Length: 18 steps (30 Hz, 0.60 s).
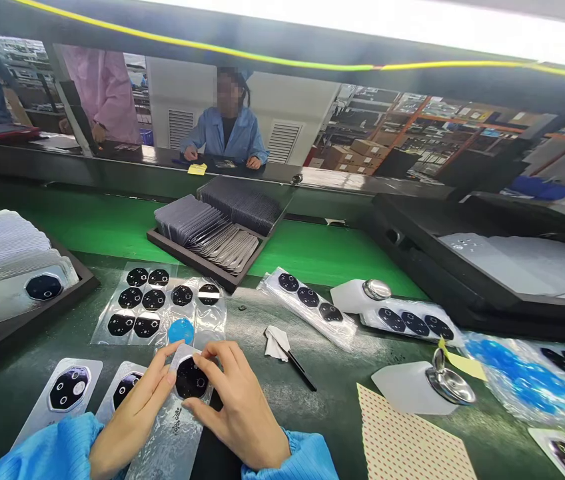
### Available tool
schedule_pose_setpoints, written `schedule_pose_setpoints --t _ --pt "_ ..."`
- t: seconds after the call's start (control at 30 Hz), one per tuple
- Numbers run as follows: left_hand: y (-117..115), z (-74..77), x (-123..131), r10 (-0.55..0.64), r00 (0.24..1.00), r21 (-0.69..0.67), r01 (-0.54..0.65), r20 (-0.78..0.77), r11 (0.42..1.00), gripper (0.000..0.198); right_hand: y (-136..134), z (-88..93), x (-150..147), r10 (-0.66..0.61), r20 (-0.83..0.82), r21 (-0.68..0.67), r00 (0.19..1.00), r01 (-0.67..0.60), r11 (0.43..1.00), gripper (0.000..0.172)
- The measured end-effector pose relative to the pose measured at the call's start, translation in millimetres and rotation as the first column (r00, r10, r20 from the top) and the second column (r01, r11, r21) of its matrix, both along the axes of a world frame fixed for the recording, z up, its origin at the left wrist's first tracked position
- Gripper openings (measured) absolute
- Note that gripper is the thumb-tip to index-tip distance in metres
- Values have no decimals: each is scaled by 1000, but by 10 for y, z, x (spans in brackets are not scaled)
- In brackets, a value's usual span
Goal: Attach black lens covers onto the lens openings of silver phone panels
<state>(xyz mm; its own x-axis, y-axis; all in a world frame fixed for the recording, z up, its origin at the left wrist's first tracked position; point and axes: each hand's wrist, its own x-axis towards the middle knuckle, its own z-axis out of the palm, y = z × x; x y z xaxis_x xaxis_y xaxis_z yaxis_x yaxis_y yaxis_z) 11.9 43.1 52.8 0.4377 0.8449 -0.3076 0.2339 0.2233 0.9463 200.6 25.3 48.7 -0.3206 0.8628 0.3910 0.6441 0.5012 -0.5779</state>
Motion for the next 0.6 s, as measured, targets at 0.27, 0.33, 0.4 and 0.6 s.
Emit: schedule_pose_setpoints --t 0.27,0.33,0.4,0.6 --pt "-9 -74 16 46 997 18 -47 64 999 51 -22 4 -21 -46 36 64 998 43 997 43" --pt "-1 -65 22 40 995 28 -43 92 999 52 -21 1 -21 -62 54 85 997 57 995 43" --pt "3 -60 24 22 996 34 -25 84 999 52 -17 -2 -21 -71 64 98 995 65 993 41" --pt "7 -55 15 -20 999 44 18 48 999 48 -7 11 -33 -86 51 132 995 79 988 34"
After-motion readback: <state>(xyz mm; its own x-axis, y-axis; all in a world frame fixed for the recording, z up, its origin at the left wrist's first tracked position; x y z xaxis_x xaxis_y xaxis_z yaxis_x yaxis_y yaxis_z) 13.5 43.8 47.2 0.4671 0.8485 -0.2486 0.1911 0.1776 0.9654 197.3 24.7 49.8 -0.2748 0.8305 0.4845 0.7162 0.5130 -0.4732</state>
